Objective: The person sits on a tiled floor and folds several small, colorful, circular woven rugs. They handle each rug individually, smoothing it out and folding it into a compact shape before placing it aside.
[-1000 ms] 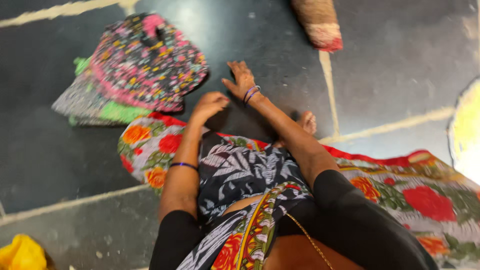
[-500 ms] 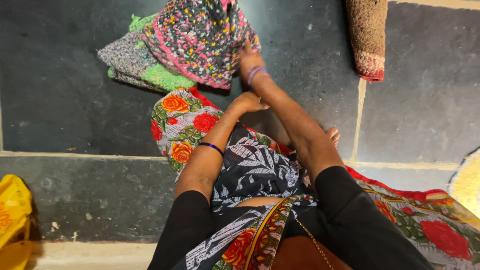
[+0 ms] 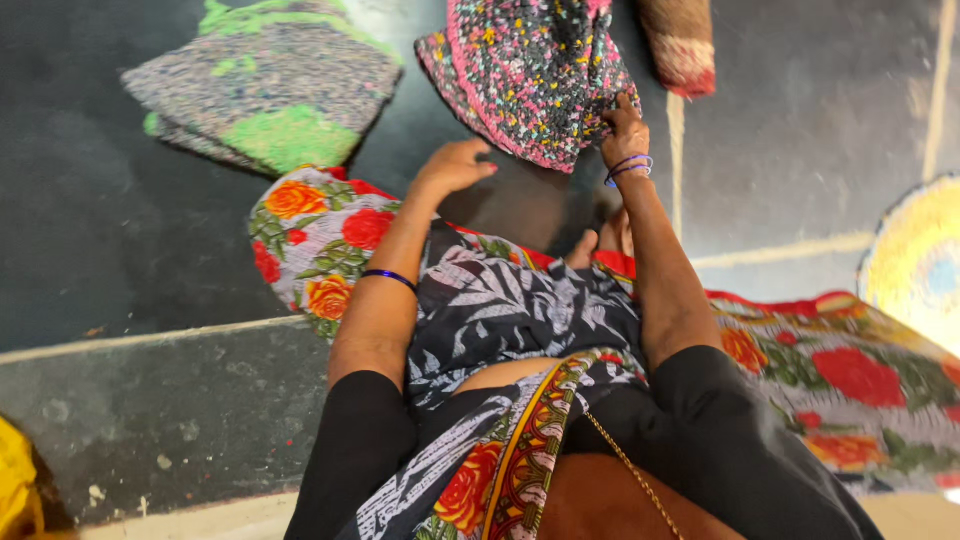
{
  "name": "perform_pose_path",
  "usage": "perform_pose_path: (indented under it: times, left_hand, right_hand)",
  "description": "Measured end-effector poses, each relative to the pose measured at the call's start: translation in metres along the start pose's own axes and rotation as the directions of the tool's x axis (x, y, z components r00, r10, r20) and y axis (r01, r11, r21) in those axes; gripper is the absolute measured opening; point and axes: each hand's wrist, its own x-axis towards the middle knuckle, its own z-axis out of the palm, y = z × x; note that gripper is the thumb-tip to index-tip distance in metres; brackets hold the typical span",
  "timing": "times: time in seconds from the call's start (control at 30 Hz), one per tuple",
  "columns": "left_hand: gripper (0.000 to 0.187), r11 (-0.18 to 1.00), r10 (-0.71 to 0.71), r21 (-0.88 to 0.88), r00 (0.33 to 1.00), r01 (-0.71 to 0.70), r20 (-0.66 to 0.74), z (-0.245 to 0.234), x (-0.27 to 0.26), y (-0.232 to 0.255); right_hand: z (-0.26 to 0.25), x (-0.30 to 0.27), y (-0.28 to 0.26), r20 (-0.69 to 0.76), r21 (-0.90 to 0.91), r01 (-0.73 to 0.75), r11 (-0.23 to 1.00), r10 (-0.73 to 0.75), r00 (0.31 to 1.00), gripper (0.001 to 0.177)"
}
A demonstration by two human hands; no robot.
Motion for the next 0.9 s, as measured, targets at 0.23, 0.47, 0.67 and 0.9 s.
perform_pose_path:
  times: [0.23, 0.47, 0.67, 0.9]
  left_hand:
    - [0.053, 0.991, -0.125, -0.043, 0.991, 0.123, -0.036, -0.006, -0.008, 0.011]
    - [0.05, 0.995, -0.1, -0.02, 0.98, 0.098, -0.174, -0.011, -0.006, 0.005]
    - [0.054, 0.957, -0.242, -0.233, 0.918, 0.173, -0.313, -0.012, 0.009, -0.024]
    - [0.06, 0.845, -0.44, -0.504, 0.772, 0.181, -0.46, -0.011, 0.023, -0.05]
  right_hand:
    - [-0.015, -0.017, -0.04, -0.291, -0.494, -0.449, 0.744, 0.345, 0.893, 0.053]
    - [-0.016, -0.005, -0.156, 0.383, -0.397, -0.316, 0.861, 0.469, 0.796, 0.103]
    - [-0.014, 0.003, -0.049, 0.238, -0.159, -0.116, 0.98, 0.152, 0.959, 0.042]
    - [-0.151, 0.142, -0.073, 0.05, -0.008, 0.229, 0.973, -0.228, 0.972, 0.013]
